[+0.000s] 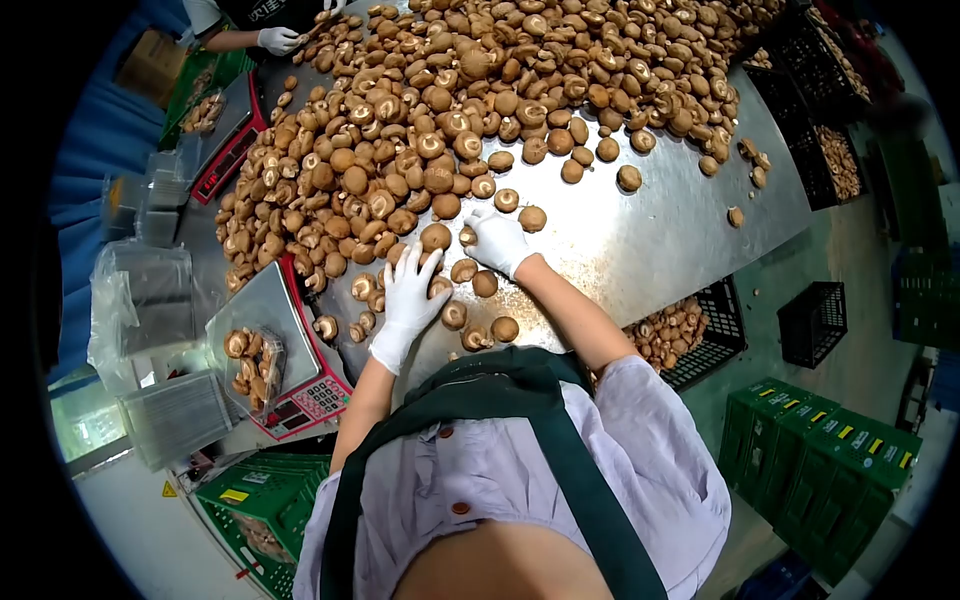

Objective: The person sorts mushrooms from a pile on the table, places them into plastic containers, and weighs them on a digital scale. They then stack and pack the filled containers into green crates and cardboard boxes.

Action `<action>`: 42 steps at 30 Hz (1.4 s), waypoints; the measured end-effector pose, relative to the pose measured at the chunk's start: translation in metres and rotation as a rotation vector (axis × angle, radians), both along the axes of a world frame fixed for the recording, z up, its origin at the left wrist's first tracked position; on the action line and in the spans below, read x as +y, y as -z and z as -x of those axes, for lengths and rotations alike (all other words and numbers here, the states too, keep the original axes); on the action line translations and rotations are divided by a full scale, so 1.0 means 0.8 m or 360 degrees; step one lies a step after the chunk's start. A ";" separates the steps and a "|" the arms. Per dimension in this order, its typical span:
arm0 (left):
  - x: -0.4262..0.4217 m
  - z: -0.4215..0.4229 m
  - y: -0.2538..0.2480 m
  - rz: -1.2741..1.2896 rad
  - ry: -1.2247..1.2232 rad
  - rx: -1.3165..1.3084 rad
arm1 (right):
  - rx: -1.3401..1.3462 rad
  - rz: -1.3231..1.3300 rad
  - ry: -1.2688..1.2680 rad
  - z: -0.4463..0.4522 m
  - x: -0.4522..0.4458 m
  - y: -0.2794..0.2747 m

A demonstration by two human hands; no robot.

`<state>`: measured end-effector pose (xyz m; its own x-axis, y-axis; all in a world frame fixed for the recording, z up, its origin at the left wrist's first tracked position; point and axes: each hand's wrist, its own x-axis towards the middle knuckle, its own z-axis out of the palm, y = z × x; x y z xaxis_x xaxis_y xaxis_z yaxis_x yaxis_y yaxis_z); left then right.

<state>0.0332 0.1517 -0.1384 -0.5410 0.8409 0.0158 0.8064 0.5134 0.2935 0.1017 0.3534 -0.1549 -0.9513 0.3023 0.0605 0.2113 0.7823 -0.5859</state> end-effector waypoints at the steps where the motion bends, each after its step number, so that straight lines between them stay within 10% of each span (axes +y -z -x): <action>1: -0.012 -0.002 0.006 -0.0117 0.0016 -0.0002 | -0.0003 0.0001 -0.0003 0.002 0.000 0.001; 8: -0.050 -0.035 -0.026 -0.0698 -0.0384 -0.0484 | 0.0239 0.1182 0.0620 -0.019 0.007 -0.009; 12: -0.037 -0.038 -0.029 -0.1580 -0.0788 -0.2963 | 0.0121 0.1273 0.0381 -0.039 -0.033 -0.076; 15: -0.027 -0.050 -0.040 -0.1661 -0.0594 -0.3874 | 0.0046 0.0886 -0.0381 -0.042 -0.064 -0.108; 17: -0.025 -0.057 -0.053 -0.1755 -0.1392 -0.3822 | 0.0200 0.0865 -0.0345 -0.028 -0.075 -0.091; 25: -0.088 -0.045 -0.007 -0.1825 -0.1447 -0.3423 | -0.0011 -0.0175 -0.0432 0.050 -0.064 -0.015; 32: -0.100 -0.046 -0.013 -0.2090 -0.1547 -0.3395 | -0.0170 0.1550 0.0223 0.038 -0.036 -0.027; 39: -0.098 -0.057 0.050 -0.1807 -0.1294 -0.2705 | -0.0118 -0.0133 -0.0166 0.083 -0.112 0.004; 42: -0.096 -0.051 -0.027 -0.1873 -0.1436 -0.2427 | -0.0177 0.0162 -0.0079 0.082 -0.111 -0.004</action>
<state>0.0740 0.0747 -0.1168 -0.7839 0.3346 -0.5231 -0.6181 -0.3406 0.7084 0.0360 0.2646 -0.1520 -0.9644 0.2538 -0.0747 0.2419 0.7312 -0.6379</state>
